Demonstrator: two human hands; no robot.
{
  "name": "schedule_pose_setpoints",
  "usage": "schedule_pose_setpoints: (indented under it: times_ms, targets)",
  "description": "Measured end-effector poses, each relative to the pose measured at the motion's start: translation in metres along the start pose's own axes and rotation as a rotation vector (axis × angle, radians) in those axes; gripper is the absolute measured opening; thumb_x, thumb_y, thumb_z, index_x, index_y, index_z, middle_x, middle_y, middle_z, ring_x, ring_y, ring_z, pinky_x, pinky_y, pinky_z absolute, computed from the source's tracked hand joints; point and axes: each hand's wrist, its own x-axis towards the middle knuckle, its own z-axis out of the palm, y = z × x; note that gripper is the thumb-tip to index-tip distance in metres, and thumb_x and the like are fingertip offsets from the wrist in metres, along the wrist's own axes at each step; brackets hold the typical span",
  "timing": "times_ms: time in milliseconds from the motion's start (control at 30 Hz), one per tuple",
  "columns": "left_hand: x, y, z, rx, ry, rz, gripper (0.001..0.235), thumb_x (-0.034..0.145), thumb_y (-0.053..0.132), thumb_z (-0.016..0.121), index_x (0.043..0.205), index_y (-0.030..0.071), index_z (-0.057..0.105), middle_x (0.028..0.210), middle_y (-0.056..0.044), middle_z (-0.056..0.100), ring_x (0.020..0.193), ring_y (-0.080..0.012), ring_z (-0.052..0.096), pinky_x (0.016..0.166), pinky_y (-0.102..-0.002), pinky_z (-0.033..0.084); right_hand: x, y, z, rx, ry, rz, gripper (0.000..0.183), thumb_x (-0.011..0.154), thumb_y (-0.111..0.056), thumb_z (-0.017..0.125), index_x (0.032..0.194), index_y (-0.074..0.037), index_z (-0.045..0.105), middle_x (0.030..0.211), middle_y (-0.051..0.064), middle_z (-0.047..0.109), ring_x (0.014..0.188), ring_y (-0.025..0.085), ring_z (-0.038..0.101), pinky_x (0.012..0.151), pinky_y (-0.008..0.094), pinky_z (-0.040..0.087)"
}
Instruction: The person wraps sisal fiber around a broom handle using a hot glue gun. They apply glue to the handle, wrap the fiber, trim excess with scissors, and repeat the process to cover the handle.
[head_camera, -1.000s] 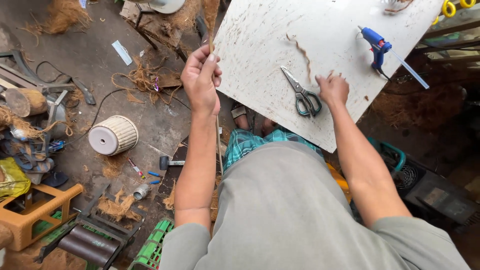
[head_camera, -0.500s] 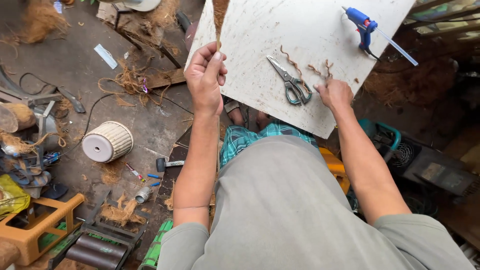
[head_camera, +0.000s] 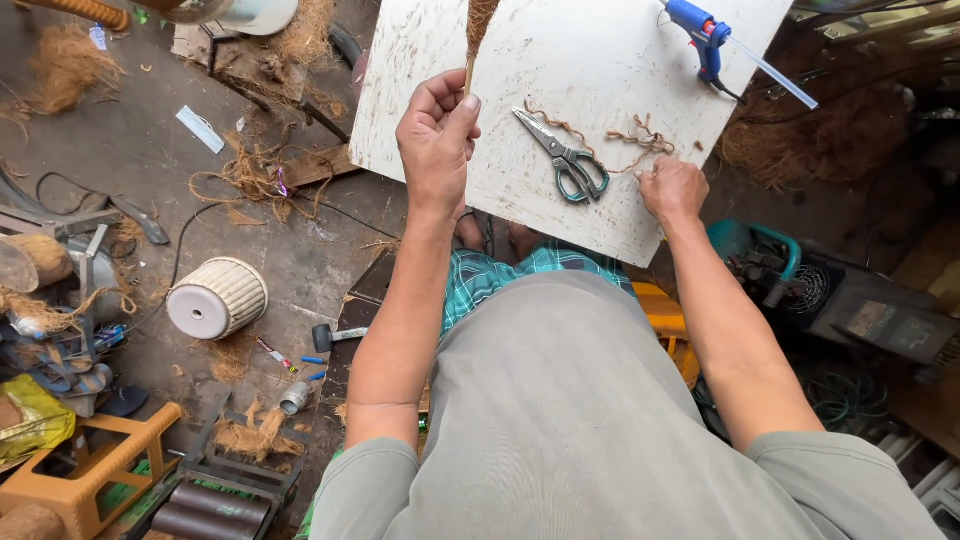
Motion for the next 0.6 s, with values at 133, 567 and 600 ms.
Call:
schedule_pose_setpoints:
  times_ms: [133,567,600]
  targets:
    - [0.000,-0.004,-0.002,-0.002,0.021,0.023,0.027,0.091,0.010,0.067,0.116,0.002,0.065,0.095,-0.007,0.067,0.069,-0.0106,0.054,0.058,-0.022,0.048,-0.010,-0.007,-0.017,0.085,0.029,-0.021,0.068,0.099,-0.065,0.059,0.060,-0.016,0.035,0.060,0.008,0.048,0.058,0.032,0.049,0.053,0.049,0.034]
    - [-0.013,0.006,-0.012,0.004,0.187,0.048,0.017,0.092,0.006,0.066,0.108,0.002,0.067,0.085,-0.008,0.068,0.058,-0.0088,0.054,0.046,-0.020,0.042,0.063,-0.165,0.031,0.167,0.146,-0.712,0.015,0.089,-0.010,0.061,0.100,-0.006,0.071,0.107,0.014,0.059,0.098,0.038,0.051,0.077,0.053,0.043]
    - [-0.014,0.001,-0.014,-0.022,0.190,0.050,0.018,0.092,0.008,0.066,0.109,0.002,0.068,0.085,-0.008,0.068,0.059,-0.0090,0.053,0.048,-0.020,0.043,0.064,-0.168,0.032,0.143,0.068,-0.643,0.018,0.092,-0.009,0.056,0.089,-0.005,0.074,0.105,0.014,0.062,0.102,0.036,0.050,0.084,0.052,0.041]
